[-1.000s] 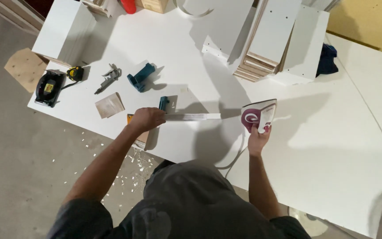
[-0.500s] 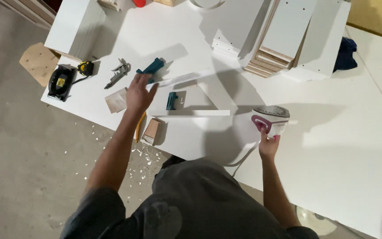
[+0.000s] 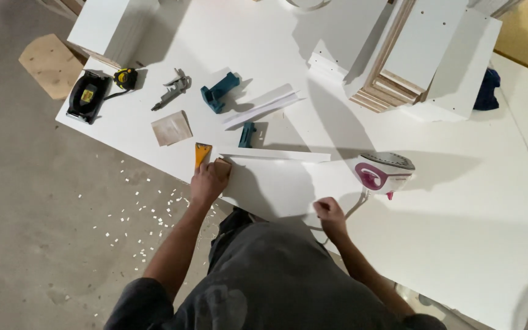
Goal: The person sands the edges of a white rectangular board using a sanding block. They then use a yellow plastic scraper to smooth the surface. Later, the person uses a clothes iron to press a thin white strip of material onto the board, followed by clamping the strip in place with a blue clamp.
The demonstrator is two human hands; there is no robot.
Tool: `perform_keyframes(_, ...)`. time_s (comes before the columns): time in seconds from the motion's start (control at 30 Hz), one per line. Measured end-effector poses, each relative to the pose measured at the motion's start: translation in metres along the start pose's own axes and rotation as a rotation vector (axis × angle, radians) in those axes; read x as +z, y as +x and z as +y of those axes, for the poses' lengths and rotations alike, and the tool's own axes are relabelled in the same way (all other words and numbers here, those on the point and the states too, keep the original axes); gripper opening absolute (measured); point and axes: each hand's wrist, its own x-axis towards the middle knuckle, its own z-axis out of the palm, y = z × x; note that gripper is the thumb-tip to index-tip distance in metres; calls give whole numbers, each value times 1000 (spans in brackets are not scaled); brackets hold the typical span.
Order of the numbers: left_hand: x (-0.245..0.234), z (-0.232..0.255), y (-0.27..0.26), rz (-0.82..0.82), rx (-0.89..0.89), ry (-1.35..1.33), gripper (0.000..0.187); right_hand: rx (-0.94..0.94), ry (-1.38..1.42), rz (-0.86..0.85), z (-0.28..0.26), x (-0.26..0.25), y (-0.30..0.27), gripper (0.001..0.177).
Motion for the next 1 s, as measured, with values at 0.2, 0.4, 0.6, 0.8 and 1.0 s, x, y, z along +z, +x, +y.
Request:
perform_keyframes(0.2,6,7,-2,281,44,59,70,-389,-295,-510,-47,87,16,19)
perform_keyframes(0.4,9,-11,-7,601,168,-4,64,-440,-325,-696,-114,110,2,27)
perform_keyframes(0.6,-41,45,-60,255,203,-929,78,-437,1,-855,-133,105,4,90)
perform_keyframes(0.8,-93,89,-71,-98,321,-1057,116,-690,305,-663,-110,67,1,59)
perform_keyframes(1.0,-72,17,-20,255,-16,-873,71,-297,-990,-345,-192,-64,25,70)
